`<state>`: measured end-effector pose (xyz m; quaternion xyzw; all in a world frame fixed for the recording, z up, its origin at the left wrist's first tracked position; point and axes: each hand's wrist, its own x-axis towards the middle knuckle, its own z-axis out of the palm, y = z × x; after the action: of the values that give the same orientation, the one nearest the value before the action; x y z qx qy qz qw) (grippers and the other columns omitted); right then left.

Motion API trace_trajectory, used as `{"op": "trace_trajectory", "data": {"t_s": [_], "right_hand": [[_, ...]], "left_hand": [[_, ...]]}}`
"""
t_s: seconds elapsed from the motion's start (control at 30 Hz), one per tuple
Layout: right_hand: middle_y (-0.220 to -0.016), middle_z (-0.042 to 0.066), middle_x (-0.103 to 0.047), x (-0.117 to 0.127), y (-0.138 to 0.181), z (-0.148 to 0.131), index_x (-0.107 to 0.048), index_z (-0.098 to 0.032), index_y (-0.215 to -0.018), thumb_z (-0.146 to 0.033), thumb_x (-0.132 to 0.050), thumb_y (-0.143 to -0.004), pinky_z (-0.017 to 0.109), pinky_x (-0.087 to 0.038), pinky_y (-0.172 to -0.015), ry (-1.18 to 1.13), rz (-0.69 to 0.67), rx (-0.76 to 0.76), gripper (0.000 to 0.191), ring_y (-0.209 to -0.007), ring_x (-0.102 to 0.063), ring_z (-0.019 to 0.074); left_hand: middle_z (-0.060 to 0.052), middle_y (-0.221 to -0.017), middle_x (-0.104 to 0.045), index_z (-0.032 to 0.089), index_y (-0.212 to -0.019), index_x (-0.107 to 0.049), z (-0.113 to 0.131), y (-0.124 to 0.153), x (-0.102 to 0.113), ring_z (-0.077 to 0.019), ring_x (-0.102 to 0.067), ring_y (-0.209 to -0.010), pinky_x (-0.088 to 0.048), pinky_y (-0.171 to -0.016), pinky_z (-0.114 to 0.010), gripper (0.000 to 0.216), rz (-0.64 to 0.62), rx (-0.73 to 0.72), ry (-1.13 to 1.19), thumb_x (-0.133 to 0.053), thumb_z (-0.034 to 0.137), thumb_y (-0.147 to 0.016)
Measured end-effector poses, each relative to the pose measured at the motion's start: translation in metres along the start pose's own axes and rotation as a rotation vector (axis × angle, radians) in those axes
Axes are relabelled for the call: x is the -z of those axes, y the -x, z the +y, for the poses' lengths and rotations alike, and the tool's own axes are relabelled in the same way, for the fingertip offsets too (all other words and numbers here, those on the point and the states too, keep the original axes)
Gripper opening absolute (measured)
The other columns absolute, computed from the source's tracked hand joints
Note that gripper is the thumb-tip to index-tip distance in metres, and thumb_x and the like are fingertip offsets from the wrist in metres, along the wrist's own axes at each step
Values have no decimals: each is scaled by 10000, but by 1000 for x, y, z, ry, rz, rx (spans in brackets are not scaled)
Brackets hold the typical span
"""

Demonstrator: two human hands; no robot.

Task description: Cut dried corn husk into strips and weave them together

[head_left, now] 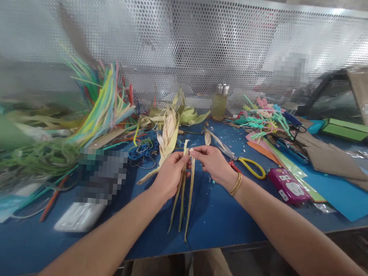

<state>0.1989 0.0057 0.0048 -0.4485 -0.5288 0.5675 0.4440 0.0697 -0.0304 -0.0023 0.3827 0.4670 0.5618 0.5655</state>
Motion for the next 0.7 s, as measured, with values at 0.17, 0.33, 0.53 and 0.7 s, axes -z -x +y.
{"op": "trace_trajectory", "data": {"t_s": [0.17,0.33,0.53,0.7], "right_hand": [[-605,-64,-453,6,-5,3,-593,-166,-780,-369,-712,-762,204,-210,-378,22,22,20,236,-431,-293,35],[-583,-79,-370,13,-8,1,-574,-183,-773,-383,-695,-779,202,-218,-400,13,-49,38,234,-449,-270,43],[-571,-73,-394,9,-2,-5,-564,-180,-752,-350,-645,-825,209,-185,-388,28,-73,44,202,-434,-248,43],[-571,-77,-406,9,-2,-4,-604,-171,-798,-386,-680,-793,210,-187,-386,-16,-91,35,228,-440,-249,42]], "left_hand": [[-1,-701,-616,173,-782,-585,1,-2,3,-109,-569,-600,-518,-561,-234,213,-3,50,0,-731,319,-728],[27,-632,-570,166,-759,-569,3,-4,8,-70,-505,-490,-424,-467,-179,213,-50,141,77,-737,289,-716],[78,-522,-443,156,-701,-549,8,-1,5,-19,-353,-394,-202,-365,-139,350,-102,155,31,-822,364,-632],[83,-508,-436,158,-703,-559,7,-2,6,-25,-349,-392,-214,-368,-148,327,-93,128,-25,-819,340,-627]]}}
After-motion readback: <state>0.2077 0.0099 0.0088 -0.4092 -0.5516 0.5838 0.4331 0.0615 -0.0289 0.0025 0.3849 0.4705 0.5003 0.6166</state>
